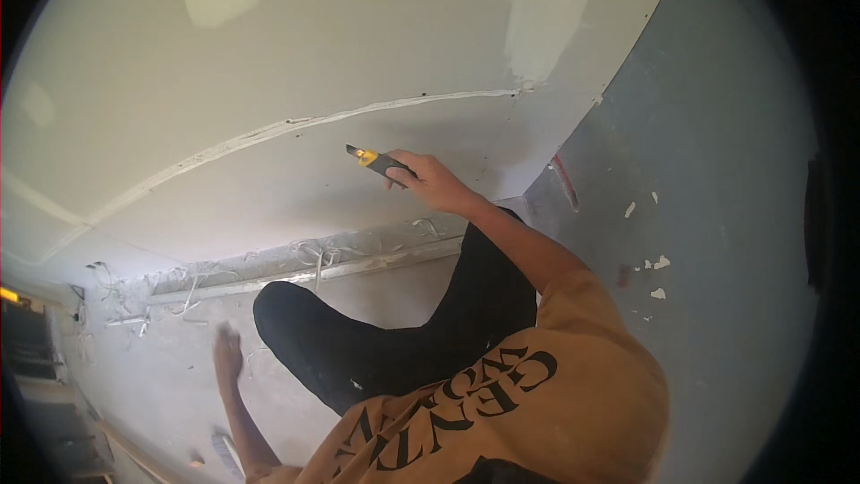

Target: Cutting and removing a strip of drywall or trim along a wall joint using a utility knife.

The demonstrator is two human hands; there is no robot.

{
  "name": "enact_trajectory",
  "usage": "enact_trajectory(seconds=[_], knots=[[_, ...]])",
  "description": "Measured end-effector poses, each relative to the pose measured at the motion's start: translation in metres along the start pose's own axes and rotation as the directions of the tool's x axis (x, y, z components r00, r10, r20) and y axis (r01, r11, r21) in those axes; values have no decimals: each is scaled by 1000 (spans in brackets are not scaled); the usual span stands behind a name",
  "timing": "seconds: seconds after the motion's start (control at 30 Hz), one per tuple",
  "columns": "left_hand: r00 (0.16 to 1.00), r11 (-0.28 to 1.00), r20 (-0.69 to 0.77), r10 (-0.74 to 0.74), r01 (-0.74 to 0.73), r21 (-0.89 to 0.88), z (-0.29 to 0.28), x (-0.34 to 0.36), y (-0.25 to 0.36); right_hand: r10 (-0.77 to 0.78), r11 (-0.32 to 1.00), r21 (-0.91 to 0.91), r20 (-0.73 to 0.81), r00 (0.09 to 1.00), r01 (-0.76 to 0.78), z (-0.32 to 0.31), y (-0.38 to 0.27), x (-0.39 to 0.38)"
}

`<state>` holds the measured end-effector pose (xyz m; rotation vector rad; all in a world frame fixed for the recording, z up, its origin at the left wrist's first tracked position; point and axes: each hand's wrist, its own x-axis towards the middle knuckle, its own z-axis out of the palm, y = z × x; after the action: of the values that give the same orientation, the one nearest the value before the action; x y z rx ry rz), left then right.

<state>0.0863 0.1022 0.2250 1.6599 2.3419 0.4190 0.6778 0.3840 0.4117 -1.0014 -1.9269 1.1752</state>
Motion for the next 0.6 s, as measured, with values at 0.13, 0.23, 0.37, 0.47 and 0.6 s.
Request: enact_trajectory(seconds=[0.13,0.23,0.37,0.47,0.6], knots=[[969,733,-92,228,-233,-639,-105,81,253,63,973,227,-80,995,-43,27,-28,10],[938,558,-89,335,-273,-784,-74,122,359,3,977,208,-211,978,42,39,-38,29],[950,351,-244,197,-301,-887,-30,146,432,-179,981,23,-298,938,194,57,-36,56],[930,251,-328,165,-361,-898,-14,157,462,-338,941,-129,-360,870,312,58,-27,69],[890,152,-452,63,-456,-877,-8,159,474,-369,924,-234,-347,862,301,58,-42,78]])
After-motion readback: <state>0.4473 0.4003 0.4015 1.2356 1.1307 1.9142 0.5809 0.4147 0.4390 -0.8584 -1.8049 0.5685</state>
